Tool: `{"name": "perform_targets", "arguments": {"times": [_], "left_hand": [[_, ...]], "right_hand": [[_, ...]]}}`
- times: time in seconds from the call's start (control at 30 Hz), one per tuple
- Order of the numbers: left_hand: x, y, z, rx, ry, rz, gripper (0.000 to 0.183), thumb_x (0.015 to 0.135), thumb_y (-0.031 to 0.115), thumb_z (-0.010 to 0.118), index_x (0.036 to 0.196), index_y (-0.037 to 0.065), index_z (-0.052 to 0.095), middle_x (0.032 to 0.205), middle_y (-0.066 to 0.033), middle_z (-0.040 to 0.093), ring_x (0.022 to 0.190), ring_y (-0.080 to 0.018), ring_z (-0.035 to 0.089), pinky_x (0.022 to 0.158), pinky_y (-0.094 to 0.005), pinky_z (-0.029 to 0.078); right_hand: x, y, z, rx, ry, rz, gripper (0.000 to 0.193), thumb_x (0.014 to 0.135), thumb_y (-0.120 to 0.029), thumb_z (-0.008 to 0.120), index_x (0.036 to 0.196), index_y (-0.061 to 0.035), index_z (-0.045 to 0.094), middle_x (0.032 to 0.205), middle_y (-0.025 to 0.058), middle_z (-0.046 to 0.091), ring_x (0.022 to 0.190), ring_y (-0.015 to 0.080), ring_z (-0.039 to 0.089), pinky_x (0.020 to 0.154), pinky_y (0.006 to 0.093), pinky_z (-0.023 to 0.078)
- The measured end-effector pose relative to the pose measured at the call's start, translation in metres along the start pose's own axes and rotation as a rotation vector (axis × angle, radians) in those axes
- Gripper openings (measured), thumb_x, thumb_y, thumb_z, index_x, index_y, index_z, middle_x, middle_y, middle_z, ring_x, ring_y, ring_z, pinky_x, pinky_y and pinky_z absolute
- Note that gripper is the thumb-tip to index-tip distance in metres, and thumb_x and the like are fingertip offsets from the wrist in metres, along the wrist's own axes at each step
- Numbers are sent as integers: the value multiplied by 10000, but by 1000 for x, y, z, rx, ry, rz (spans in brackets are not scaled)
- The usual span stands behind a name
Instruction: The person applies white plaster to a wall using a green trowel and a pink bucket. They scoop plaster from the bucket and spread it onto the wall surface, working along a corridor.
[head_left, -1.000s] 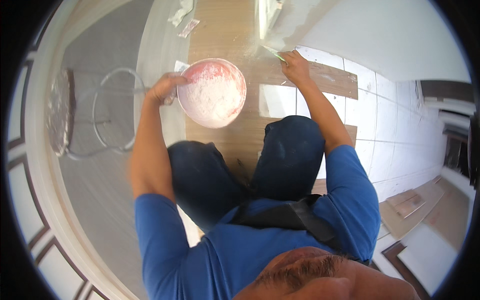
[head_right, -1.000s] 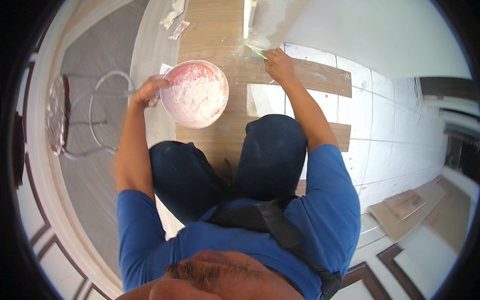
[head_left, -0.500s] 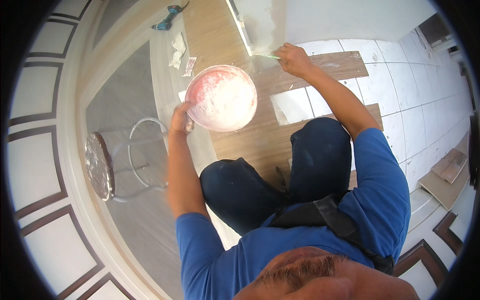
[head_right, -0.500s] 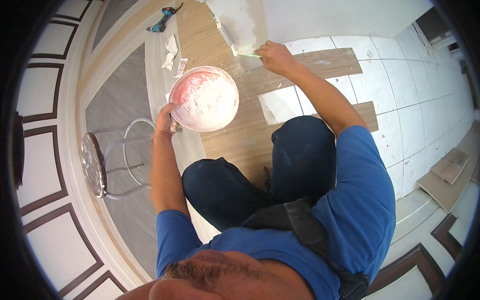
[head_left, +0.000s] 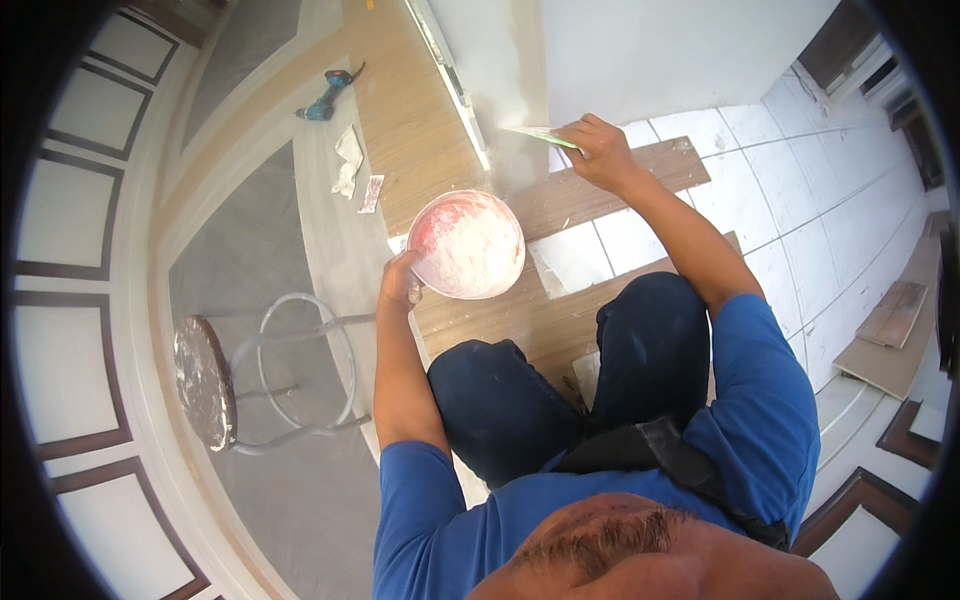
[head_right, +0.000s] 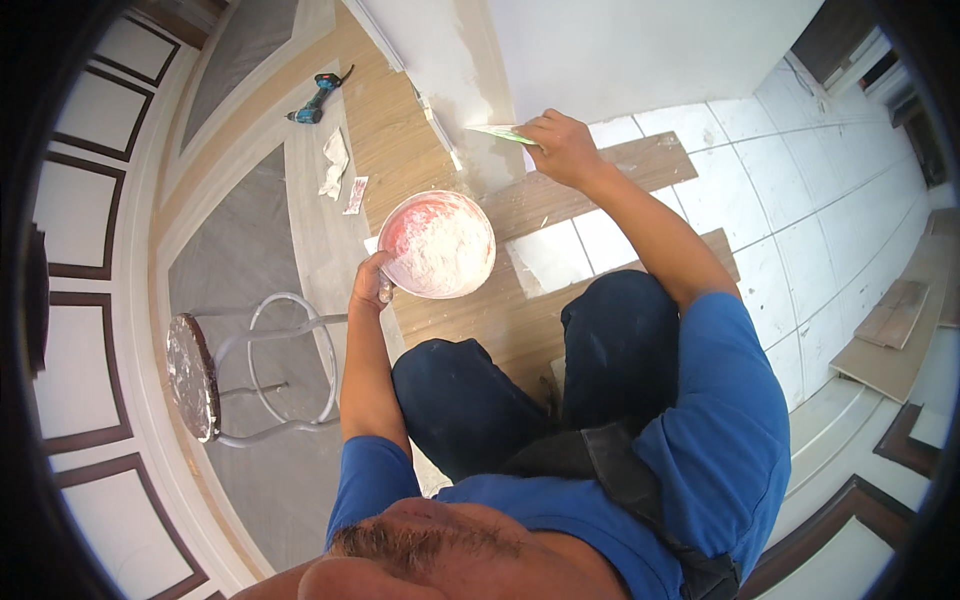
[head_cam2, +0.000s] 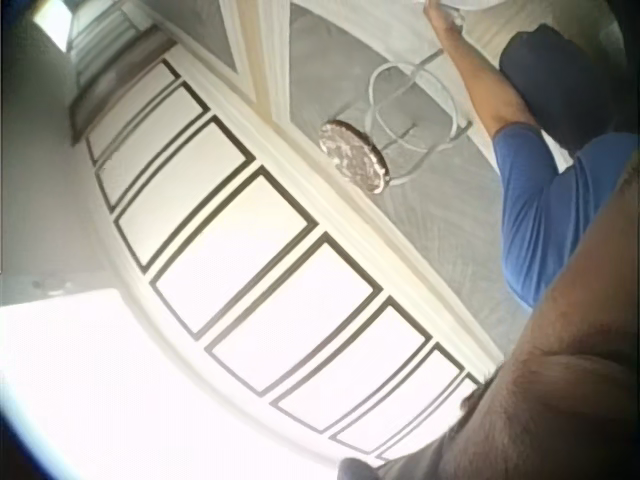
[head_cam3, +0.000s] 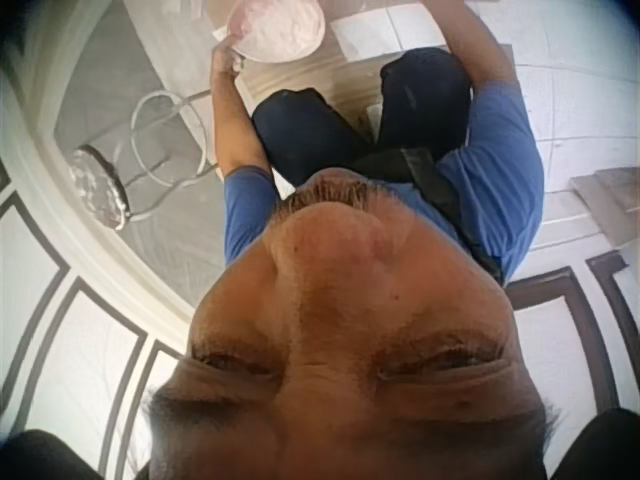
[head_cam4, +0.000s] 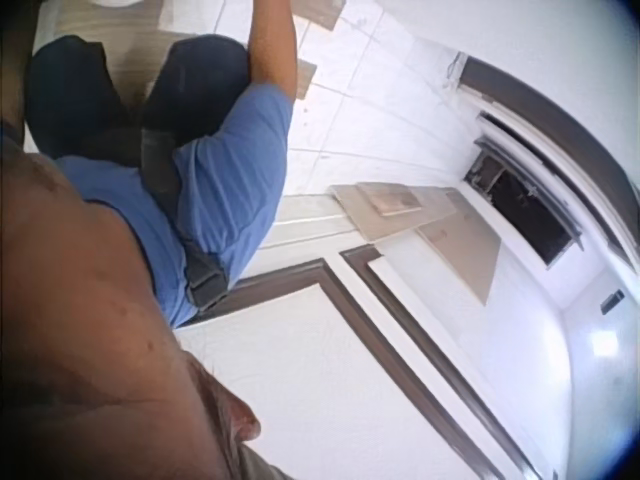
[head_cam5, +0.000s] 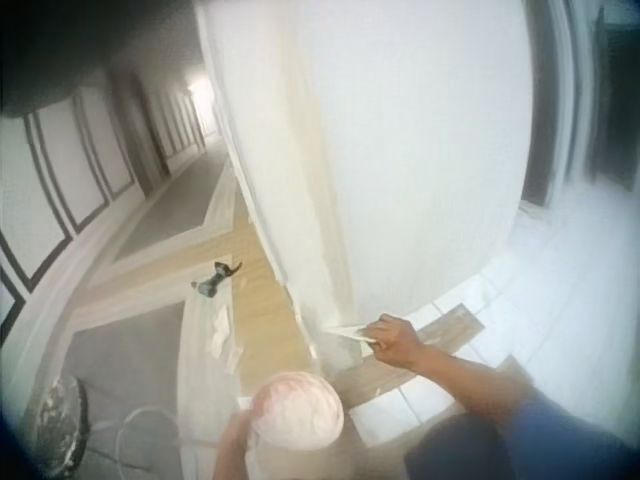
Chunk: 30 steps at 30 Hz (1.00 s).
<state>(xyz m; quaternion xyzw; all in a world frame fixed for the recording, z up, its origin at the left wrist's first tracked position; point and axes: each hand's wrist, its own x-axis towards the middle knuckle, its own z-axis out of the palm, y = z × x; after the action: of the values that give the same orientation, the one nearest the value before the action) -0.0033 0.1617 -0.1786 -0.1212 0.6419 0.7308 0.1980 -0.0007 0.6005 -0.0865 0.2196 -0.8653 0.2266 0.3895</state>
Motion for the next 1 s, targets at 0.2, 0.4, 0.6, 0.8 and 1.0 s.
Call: {"name": "perform_targets", "arguments": {"times": [0.2, 0.4, 0.6, 0.8, 1.0], "left_hand": [[21, -10, -6, -37, -56, 35, 358, 918, 267, 664, 1128, -22, 689, 1011, -120, 741, 865, -237, 724, 748, -354, 572], [45, -32, -19, -140, -56, 57, 492, 998, 339, 590, 1324, -31, 594, 1246, -165, 697, 1073, -275, 707, 908, -387, 583], [25, -15, -4, -261, 27, 113, 542, 1025, 408, 559, 1379, -3, 557, 1301, -146, 673, 1138, -272, 683, 948, -396, 580], [9, -18, 2, -369, 44, 245, 571, 1038, 432, 537, 1429, 16, 514, 1355, -130, 643, 1178, -272, 660, 970, -396, 566], [4, -16, 1, -351, 49, 275, 605, 1025, 440, 566, 1425, -11, 511, 1363, -142, 633, 1199, -280, 645, 1013, -401, 531]], "right_hand": [[20, -25, -41, 106, 124, -18, 180, 822, -21, 763, 998, -56, 763, 868, 73, 731, 740, 254, 638, 630, 357, 526], [-9, -43, -34, 310, 231, 189, 125, 852, -37, 773, 973, -15, 752, 862, 150, 718, 781, 289, 674, 678, 361, 541], [-29, -40, -24, 417, 92, 123, 156, 867, -41, 771, 1010, 8, 731, 900, 172, 708, 791, 304, 681, 702, 370, 544], [-39, -32, -25, 442, 195, 171, 166, 892, -52, 756, 1039, 19, 724, 876, 176, 708, 758, 295, 685, 690, 347, 539], [-37, -31, -36, 698, 348, 662, 188, 952, -159, 748, 1025, 13, 733, 915, 95, 740, 791, 120, 661, 708, 303, 539]]}}
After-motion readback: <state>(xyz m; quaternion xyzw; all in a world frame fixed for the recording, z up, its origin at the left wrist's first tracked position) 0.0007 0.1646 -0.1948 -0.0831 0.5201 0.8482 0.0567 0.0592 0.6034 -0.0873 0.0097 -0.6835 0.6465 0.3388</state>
